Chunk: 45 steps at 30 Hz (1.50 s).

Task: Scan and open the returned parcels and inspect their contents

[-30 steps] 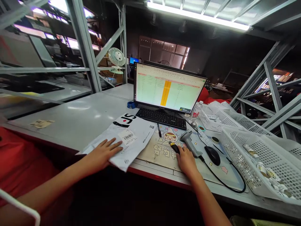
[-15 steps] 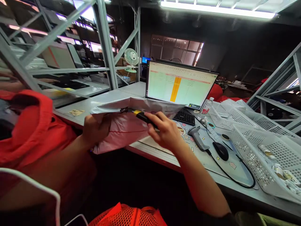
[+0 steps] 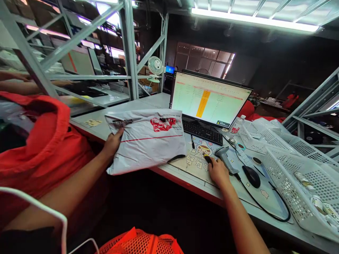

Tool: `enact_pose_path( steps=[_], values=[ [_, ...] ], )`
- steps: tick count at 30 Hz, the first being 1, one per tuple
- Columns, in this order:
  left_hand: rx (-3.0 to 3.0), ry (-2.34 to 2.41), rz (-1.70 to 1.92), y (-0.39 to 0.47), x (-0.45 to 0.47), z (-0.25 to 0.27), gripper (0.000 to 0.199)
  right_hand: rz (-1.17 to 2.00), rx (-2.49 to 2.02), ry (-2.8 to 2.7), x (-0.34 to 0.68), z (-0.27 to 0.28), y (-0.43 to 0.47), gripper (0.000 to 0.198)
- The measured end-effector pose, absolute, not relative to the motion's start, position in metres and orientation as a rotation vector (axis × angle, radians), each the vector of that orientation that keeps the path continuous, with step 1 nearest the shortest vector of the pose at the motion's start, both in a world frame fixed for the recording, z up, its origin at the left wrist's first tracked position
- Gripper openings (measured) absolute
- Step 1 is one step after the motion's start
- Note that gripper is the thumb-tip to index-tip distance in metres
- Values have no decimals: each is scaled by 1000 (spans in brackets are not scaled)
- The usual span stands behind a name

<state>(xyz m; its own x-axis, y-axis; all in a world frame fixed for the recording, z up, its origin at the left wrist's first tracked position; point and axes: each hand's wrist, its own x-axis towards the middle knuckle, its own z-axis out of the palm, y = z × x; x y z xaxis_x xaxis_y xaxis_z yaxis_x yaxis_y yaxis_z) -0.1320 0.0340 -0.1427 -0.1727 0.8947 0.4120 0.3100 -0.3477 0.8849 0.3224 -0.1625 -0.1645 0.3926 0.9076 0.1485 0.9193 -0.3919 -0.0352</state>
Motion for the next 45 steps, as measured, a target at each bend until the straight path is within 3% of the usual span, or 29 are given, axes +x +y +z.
enact_pose_path(
  steps=[4,11,17,23,25,28,30,33,36,40,45],
  values=[
    [1586,1330,1425,24,-122,-170,65,-289,-2360,-1666,306,-153,-153,47],
    [1856,1334,1524,4,-128,-167,50,-410,-1353,-2001,199,-64,-89,43],
    [2075,1265,1631,-3,-139,-153,42,-509,-1332,-2062,155,-43,-59,56],
    [2045,1319,1661,8,-142,-172,40,-540,-1338,-2116,152,-43,-54,43],
    [2031,1330,1560,14,-155,-164,48,-547,-1319,-2110,153,-43,-54,31],
    [2055,1143,1266,9,-185,-121,85,-545,-1267,-2101,152,-44,-59,16],
    [2063,907,1453,-10,-195,-77,103,-560,-1247,-2106,147,-47,-64,8],
    [2444,954,1677,-43,-168,-17,79,-629,-1230,-2130,135,-53,-74,6],
    [2902,1194,1203,-50,-107,11,59,-682,-1163,-2149,124,-58,-88,14],
    [2894,1311,422,-34,-48,5,36,-629,-1056,-2180,123,-69,-108,16],
    [3011,1380,375,-26,-42,-8,27,-522,-1074,-2220,117,-87,-134,9]
  ],
)
